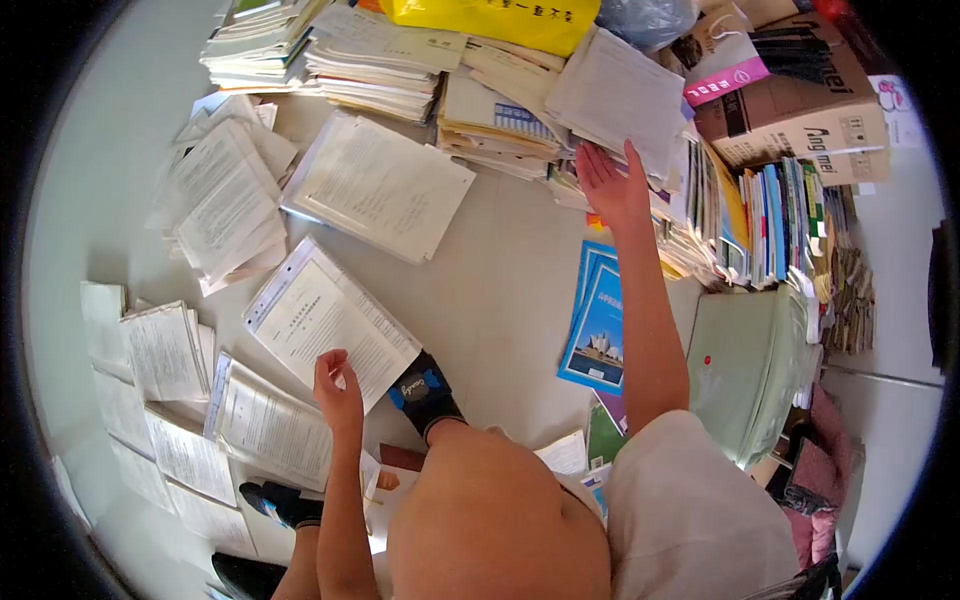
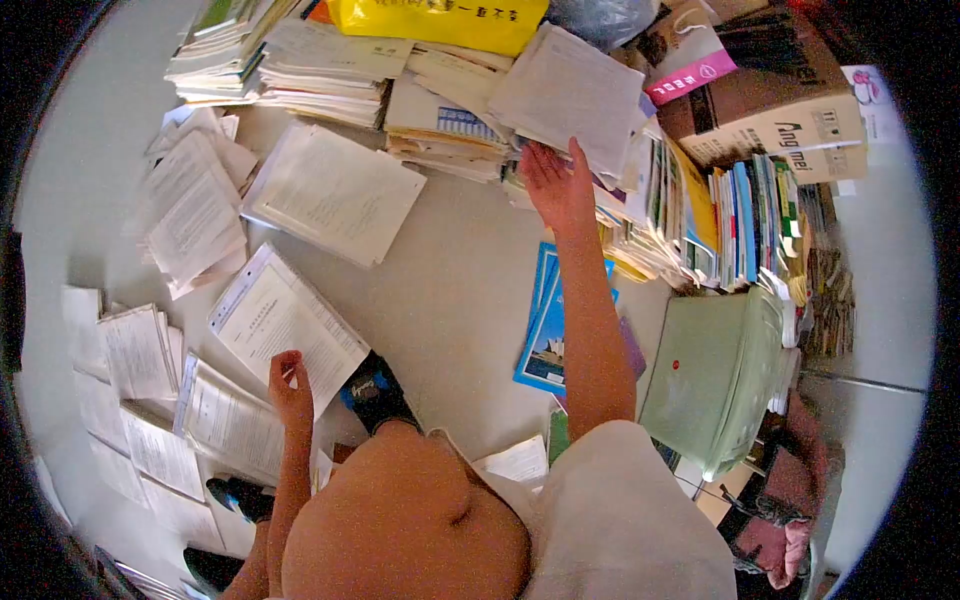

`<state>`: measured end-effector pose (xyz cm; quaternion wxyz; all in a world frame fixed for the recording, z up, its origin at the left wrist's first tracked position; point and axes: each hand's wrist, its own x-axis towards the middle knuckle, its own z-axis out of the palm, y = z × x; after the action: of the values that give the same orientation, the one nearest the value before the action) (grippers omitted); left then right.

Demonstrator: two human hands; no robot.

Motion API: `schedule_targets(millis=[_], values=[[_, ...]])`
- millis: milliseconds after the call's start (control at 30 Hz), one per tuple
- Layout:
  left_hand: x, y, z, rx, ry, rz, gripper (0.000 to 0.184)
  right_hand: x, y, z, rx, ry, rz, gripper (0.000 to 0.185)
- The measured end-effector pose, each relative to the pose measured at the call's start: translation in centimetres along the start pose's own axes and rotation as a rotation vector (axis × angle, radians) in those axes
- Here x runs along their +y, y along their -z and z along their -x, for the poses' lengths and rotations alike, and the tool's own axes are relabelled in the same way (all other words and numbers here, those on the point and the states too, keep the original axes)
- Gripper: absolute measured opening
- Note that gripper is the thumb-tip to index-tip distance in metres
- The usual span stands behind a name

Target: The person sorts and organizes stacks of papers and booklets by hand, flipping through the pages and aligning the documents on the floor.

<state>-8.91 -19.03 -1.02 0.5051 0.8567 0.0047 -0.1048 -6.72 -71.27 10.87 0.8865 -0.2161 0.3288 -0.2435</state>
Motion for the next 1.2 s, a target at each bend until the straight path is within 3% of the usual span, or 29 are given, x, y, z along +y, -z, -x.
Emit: schedule_targets(millis=[200, 500, 733, 900, 1000, 1200], values=[[-0.6, -0.3, -0.7, -0.015, -0.031, 0.009, 0.011, -0.4, -0.8, -1.2, 0.111, -0.112, -0.116, 0.054], [-1.7, -0.5, -1.2, -0.017, -0.03, -0.007, 0.01, -0.4, -5.0, -2.0, 0.423, -0.05, -0.102, 0.046], [-3.0, -0.5, -1.2, -0.032, -0.03, 0.011, 0.012, -2.9, -6.8, -2.5, 0.326, 0.123, -0.082, 0.033], [-3.3, -0.4, -1.3, -0.051, -0.008, 0.036, 0.013, -7.2, -6.1, -5.0, 0.317, 0.125, -0.073, 0.036], [-3.2, -0.3, -1.3, -0.06, 0.029, 0.056, 0.013, -8.9, -4.5, -5.9, 0.195, 0.086, -0.088, 0.032], [-1.5, -0.1, -1.9, -0.091, 0.116, 0.068, 0.013, -4.0, -2.5, 2.2, 0.063, 0.161, -0.069, 0.022]])
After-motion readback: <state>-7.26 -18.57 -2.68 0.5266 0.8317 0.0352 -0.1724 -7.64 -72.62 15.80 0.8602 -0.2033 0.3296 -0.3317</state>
